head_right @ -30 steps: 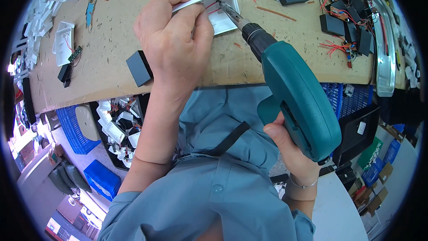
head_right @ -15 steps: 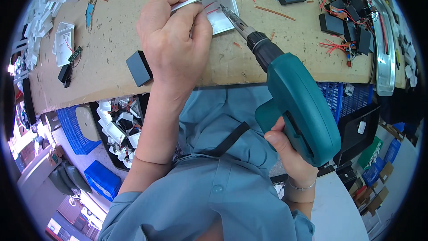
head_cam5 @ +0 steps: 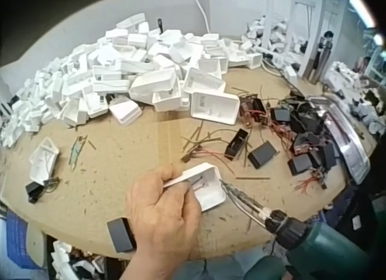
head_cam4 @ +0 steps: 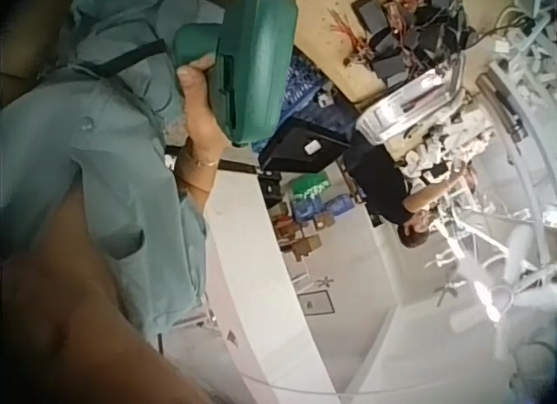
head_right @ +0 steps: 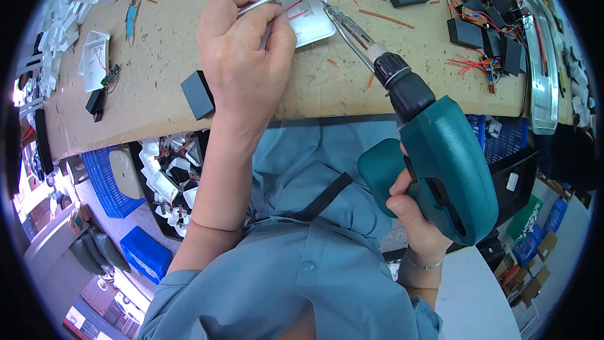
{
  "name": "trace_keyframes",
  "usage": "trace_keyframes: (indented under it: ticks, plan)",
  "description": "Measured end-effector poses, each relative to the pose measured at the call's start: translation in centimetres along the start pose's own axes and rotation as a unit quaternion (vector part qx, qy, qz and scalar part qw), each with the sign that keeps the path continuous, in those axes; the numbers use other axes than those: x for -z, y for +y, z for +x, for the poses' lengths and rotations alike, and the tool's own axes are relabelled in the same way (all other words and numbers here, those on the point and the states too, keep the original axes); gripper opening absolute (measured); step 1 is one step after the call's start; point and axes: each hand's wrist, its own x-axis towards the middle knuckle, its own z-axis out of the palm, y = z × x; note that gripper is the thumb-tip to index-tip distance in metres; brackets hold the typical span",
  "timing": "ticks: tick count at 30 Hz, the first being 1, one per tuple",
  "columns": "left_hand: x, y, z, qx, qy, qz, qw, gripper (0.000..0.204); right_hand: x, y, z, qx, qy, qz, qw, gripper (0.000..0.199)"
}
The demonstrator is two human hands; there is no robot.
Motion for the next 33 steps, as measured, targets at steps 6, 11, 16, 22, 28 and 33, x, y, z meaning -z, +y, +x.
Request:
trace_keyframes:
  ticks: [6, 11, 16, 22, 28, 33]
  plan:
    - [1.6, 0.2, 0.2, 0.021, -0.044, -0.033, 0.998, 0.016, 0.4, 0.6, -0.2, 0.029, 0.005, 0.004, 1.000, 0.061]
    - [2.8, -1.4, 0.3, -0.007, -0.030, -0.010, 0.999, 0.015, 0.6, 0.6, -0.3, 0.034, 0.037, 0.008, 0.999, 0.058]
    - [8.2, -7.9, 1.6, 0.036, -0.002, 0.192, 0.981, 0.009, 1.3, 0.6, -0.7, 0.043, 0.024, 0.020, 0.999, 0.057]
    - [13.9, -16.3, 1.9, 0.061, 0.008, 0.302, 0.951, 0.013, 1.3, 0.6, -0.7, 0.053, 0.031, 0.029, 0.998, 0.058]
    - [13.7, -13.9, 4.5, 0.017, 0.038, 0.389, 0.920, 0.020, 1.1, 0.4, -0.4, 0.054, 0.039, 0.040, 0.997, 0.058]
    - [8.0, -12.6, 9.2, 0.130, -0.061, 0.242, 0.960, 0.034, 0.9, 0.0, -0.1, 0.056, 0.041, 0.045, 0.997, 0.058]
